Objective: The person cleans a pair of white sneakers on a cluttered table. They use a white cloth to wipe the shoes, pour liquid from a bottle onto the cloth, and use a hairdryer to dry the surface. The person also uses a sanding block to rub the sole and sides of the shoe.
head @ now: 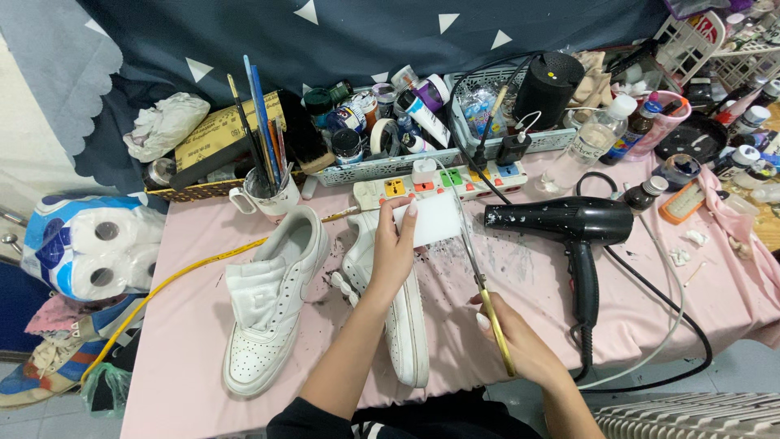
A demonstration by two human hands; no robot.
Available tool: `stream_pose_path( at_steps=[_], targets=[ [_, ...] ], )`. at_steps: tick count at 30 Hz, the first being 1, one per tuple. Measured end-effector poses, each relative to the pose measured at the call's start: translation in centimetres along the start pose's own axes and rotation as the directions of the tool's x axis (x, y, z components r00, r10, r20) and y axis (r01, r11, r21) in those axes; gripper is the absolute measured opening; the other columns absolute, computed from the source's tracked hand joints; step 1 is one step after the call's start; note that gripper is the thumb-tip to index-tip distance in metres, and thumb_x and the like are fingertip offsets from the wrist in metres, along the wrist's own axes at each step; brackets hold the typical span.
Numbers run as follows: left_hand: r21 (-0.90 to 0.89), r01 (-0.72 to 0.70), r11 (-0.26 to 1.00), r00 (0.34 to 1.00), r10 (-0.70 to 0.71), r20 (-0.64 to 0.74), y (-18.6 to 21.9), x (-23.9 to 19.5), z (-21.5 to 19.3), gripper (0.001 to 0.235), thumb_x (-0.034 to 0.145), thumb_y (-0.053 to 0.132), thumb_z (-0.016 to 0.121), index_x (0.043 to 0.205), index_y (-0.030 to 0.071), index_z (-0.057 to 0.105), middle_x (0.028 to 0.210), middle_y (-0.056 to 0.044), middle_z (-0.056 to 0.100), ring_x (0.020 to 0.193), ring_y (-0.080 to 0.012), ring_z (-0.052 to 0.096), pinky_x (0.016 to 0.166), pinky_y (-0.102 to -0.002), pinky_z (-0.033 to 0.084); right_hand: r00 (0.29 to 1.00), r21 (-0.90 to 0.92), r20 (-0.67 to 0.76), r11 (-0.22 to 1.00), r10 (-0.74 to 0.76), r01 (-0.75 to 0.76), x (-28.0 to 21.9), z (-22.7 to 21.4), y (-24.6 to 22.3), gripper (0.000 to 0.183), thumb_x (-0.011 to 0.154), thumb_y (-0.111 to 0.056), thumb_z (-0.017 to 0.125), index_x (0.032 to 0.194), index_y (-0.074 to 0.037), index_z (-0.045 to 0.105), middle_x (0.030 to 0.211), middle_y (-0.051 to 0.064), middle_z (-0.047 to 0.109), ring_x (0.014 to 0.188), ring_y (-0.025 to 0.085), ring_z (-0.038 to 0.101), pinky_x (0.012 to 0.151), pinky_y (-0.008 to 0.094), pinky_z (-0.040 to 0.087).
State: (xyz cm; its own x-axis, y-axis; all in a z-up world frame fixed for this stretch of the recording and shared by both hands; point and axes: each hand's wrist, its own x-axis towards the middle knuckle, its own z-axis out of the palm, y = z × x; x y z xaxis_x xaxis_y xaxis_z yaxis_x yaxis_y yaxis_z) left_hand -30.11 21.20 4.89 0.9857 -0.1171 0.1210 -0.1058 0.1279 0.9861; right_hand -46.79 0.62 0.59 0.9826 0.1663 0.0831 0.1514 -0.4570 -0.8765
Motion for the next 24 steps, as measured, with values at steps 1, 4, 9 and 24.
stream_pose_path(
  at_steps=[1, 4, 9, 24],
  targets=[
    [-0.007, 0.04, 0.999, 0.999, -0.04, 0.001, 0.4, -0.1, 0.0, 0.03, 0.101, 0.032, 0.053, 0.121, 0.009, 0.055, 0.081, -0.003, 0.063, 0.061, -0.0087, 0.057, 0.05, -0.028, 0.048, 0.997, -0.004, 0.006, 0.997, 0.082, -0.082, 0.1, 0.1, -0.5, 0.066, 0.097, -0.056, 0.054, 0.134, -0.001, 0.052, 0.108, 0.014, 0.067, 0.103, 0.026, 0.066, 0.091, 0.04, 0.052],
    [0.206, -0.139, 0.969, 0.987, 0.152, -0.048, 1.2, -0.9, -0.2, 0.03, 0.106, 0.032, 0.055, 0.122, 0.007, 0.057, 0.074, -0.006, 0.061, 0.063, -0.0091, 0.051, 0.057, -0.028, 0.043, 0.97, -0.024, 0.026, 0.97, 0.242, -0.241, 0.3, 0.2, -1.7, 0.067, 0.089, -0.052, 0.057, 0.135, -0.004, 0.052, 0.102, 0.018, 0.066, 0.098, 0.031, 0.067, 0.091, 0.04, 0.053],
    [0.226, -0.088, 0.97, 0.994, 0.099, -0.04, 1.8, -1.4, 0.1, 0.031, 0.105, 0.033, 0.055, 0.121, 0.006, 0.057, 0.074, -0.008, 0.06, 0.062, -0.0132, 0.053, 0.057, -0.032, 0.045, 0.969, -0.066, 0.042, 0.968, 0.244, -0.241, 1.0, 0.6, -2.9, 0.063, 0.092, -0.048, 0.056, 0.136, -0.004, 0.049, 0.121, 0.018, 0.067, 0.113, 0.029, 0.067, 0.097, 0.039, 0.051],
    [0.394, -0.308, 0.866, 0.948, 0.316, 0.046, 1.6, -1.6, -0.1, 0.026, 0.105, 0.025, 0.056, 0.12, 0.003, 0.058, 0.118, -0.019, 0.069, 0.113, -0.0359, 0.068, 0.096, -0.042, 0.051, 0.955, 0.183, 0.018, 0.938, 0.295, -0.293, 1.8, 2.9, -3.2, 0.049, 0.097, -0.044, 0.049, 0.121, -0.003, 0.059, 0.067, 0.007, 0.053, 0.059, 0.018, 0.051, 0.054, 0.033, 0.046]
  ],
)
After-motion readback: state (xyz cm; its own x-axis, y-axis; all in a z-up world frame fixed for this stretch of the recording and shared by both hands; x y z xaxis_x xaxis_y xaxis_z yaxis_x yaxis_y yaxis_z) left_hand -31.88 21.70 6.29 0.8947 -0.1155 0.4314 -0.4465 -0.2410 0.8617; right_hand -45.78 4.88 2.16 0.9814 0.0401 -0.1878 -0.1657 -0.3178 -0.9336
